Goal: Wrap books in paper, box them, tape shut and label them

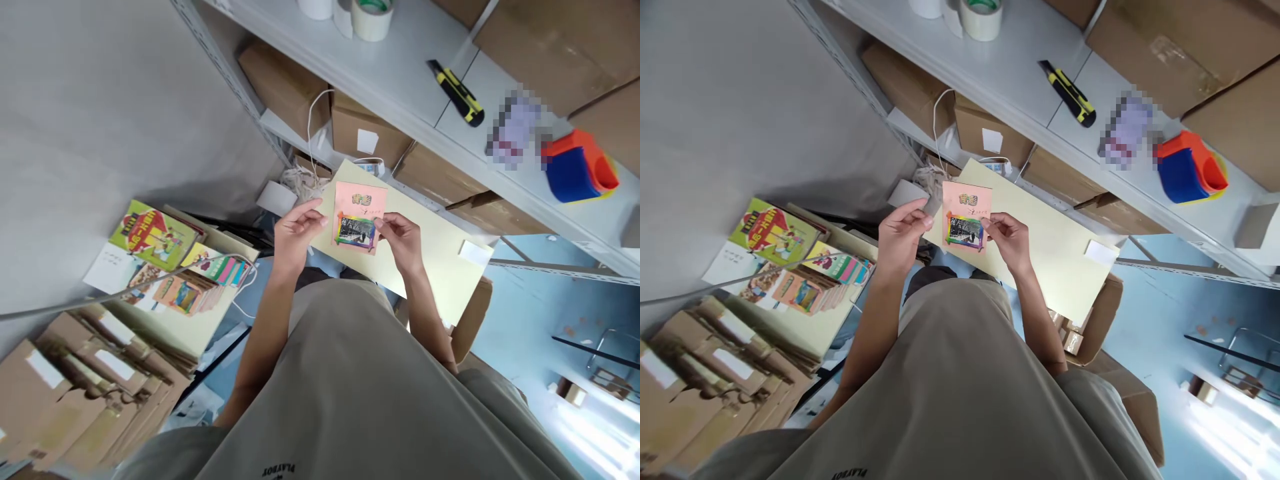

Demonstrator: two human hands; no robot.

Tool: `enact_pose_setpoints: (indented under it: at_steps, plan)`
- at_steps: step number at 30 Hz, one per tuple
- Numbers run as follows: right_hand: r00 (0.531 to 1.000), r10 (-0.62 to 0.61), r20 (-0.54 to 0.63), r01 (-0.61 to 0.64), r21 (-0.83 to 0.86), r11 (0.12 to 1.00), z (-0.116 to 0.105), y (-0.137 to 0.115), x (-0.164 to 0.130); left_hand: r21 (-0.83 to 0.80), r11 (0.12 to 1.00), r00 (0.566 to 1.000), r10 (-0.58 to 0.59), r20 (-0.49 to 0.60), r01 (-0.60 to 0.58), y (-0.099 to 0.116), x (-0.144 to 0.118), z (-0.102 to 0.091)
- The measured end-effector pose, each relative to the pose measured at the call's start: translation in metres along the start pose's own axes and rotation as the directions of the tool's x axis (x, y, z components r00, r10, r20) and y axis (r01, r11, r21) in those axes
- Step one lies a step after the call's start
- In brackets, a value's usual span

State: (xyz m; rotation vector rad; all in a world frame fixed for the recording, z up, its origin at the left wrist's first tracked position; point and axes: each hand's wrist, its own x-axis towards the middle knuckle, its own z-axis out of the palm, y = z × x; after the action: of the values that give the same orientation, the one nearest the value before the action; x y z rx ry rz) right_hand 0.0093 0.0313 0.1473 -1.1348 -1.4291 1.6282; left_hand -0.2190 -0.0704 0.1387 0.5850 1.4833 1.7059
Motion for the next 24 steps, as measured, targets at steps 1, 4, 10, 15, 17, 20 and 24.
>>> enact_pose_setpoints:
  at_steps: [1, 4, 10, 15, 17, 20, 24]
  plan:
    - [1.000, 0.005, -0.008, -0.005, 0.000, 1.000, -0.006, 0.000, 0.002, 0.012, 1.000, 1.000, -0.007, 0.006, 0.007, -0.001, 0.001, 0.006]
    - [0.999, 0.016, -0.031, -0.016, 0.010, 1.000, -0.018, 0.000, 0.005, 0.052, 0.998, 0.999, -0.046, 0.009, 0.045, -0.004, 0.005, 0.017]
    - [0.998, -0.010, -0.067, 0.012, 0.034, 0.999, -0.019, -0.005, 0.002, 0.108, 0.994, 0.999, 0.001, -0.051, 0.004, -0.006, 0.012, 0.020]
    - [0.997, -0.024, -0.077, 0.026, 0.024, 0.999, -0.014, -0.007, -0.002, 0.000, 0.979, 0.963, -0.201, 0.179, 0.205, -0.001, 0.007, 0.024]
    - [0.996, -0.036, -0.086, 0.037, 0.006, 0.999, -0.011, -0.003, -0.001, 0.013, 0.962, 0.940, -0.270, 0.209, 0.274, 0.000, 0.004, 0.024]
    - [0.990, -0.089, -0.114, 0.080, -0.081, 0.994, -0.006, 0.005, 0.001, 0.028, 0.955, 0.940, -0.296, 0.171, 0.295, -0.001, 0.001, 0.022]
    - [0.930, -0.294, -0.220, 0.179, -0.428, 0.886, 0.004, 0.010, -0.001, 0.035, 0.979, 0.975, -0.202, 0.093, 0.200, -0.002, -0.002, 0.020]
